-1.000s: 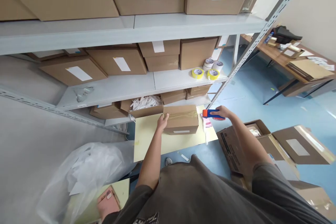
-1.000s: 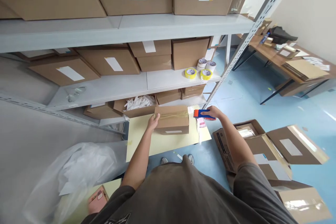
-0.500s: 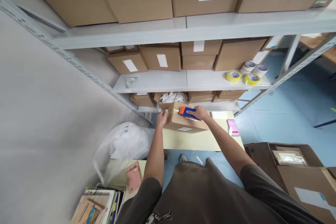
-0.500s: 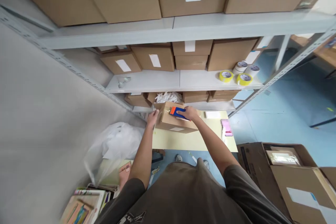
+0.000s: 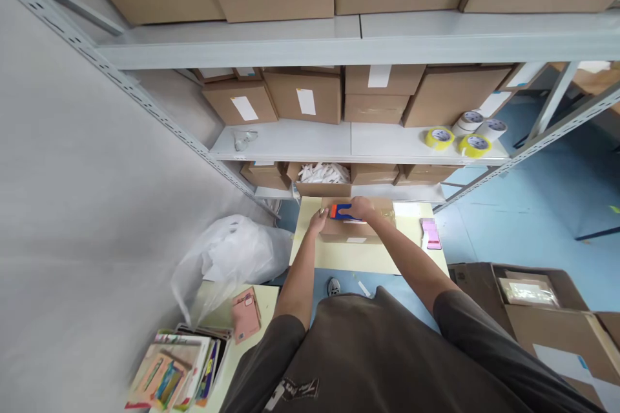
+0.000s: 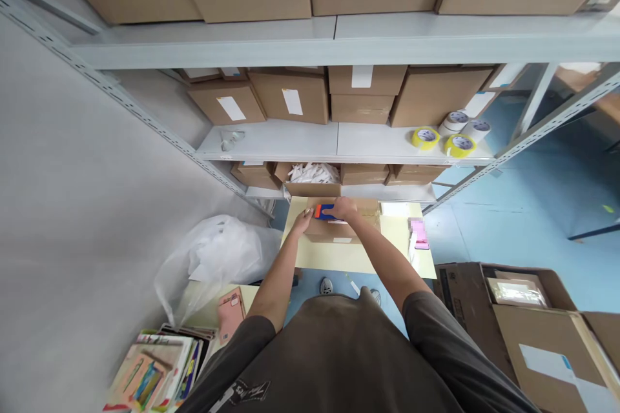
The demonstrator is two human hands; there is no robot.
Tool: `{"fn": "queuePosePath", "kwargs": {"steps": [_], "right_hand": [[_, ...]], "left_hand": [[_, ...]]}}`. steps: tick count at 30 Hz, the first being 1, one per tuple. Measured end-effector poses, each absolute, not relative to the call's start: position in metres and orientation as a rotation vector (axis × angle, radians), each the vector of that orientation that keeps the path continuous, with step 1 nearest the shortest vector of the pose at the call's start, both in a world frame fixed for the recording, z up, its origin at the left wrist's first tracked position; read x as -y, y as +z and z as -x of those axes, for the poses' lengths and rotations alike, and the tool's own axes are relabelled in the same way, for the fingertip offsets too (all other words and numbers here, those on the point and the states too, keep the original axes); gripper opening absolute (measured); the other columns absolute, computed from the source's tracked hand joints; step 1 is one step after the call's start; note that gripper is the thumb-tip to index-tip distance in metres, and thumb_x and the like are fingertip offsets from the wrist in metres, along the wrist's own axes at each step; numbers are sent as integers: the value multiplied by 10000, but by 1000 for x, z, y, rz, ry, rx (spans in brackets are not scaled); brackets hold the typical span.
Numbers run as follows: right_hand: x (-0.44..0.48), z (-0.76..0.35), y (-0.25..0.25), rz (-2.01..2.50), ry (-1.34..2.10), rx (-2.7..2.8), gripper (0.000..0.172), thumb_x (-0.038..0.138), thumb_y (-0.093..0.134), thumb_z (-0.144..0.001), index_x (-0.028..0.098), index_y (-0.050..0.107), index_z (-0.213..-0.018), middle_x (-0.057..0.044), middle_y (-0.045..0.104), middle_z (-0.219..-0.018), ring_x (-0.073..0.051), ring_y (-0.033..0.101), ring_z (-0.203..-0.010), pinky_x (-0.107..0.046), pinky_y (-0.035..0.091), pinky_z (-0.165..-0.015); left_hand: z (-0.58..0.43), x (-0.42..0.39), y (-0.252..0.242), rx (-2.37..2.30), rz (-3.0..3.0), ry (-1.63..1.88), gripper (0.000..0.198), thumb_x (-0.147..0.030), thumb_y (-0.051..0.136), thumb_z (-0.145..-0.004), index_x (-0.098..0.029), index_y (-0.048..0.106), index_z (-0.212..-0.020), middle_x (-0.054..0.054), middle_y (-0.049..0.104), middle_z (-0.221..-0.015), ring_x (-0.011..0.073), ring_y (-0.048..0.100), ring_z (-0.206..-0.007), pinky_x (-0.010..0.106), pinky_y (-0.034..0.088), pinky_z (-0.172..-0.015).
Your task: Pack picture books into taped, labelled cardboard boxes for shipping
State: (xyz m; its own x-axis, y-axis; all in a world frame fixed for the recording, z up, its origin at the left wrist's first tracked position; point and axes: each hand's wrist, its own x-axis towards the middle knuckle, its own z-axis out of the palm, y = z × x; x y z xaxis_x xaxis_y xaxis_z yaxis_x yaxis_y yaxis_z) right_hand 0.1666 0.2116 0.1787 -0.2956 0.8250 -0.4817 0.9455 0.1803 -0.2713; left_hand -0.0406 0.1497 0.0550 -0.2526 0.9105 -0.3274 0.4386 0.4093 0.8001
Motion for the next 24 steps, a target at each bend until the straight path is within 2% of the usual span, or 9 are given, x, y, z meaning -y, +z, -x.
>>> {"fn": "queuePosePath", "kwargs": {"steps": [5, 9, 13, 18, 24], "right_hand": [[-214, -223, 168, -1760, -837, -2168, 771, 854, 673, -877, 145, 808, -1146, -189, 825, -1119, -305, 783, -999, -300, 523, -761], [-219, -324, 168, -1770, -805, -2224, 703, 894, 676, -820, 209, 805, -911, -119, 819, -955, -272, 758, -899, -291, 476, -726], [-205, -475, 172, -1954, -734, -2162, 695, 919, 656, -758, 229, 674, -677, -57, 725, -730, -230, 689, -766, -283, 418, -654], [-164, -612, 183, -2148, -885, -1969, 732, 961, 660, -660, 235, 575, -608, -13, 619, -602, -195, 593, -657, -288, 386, -607], [-155, -623, 176, -2243, -886, -1910, 716, 932, 703, -639, 234, 548, -594, -12, 586, -593, -175, 539, -636, -300, 376, -594]], "left_hand": [[-11, -156, 48, -1816, -1185, 673, 548, -602, 504, -1083, -187, 724, -1366, 178, 750, -1403, 317, 678, -1360, 411, 504, -1147], [-43, -160, 48, -1840, -1218, 616, 542, -606, 493, -1084, -204, 712, -1374, 182, 766, -1363, 323, 700, -1320, 395, 520, -1108], [-69, -162, 45, -1859, -1244, 570, 487, -535, 460, -1100, -218, 712, -1372, 165, 777, -1345, 322, 699, -1319, 381, 525, -1085], [-108, -163, 39, -1810, -1270, 571, 530, -605, 448, -1089, -236, 720, -1355, 152, 787, -1323, 316, 714, -1286, 351, 530, -1042], [-111, -165, 35, -1750, -1292, 601, 544, -656, 482, -1061, -239, 750, -1285, 134, 795, -1315, 304, 722, -1260, 332, 528, -1035]]}}
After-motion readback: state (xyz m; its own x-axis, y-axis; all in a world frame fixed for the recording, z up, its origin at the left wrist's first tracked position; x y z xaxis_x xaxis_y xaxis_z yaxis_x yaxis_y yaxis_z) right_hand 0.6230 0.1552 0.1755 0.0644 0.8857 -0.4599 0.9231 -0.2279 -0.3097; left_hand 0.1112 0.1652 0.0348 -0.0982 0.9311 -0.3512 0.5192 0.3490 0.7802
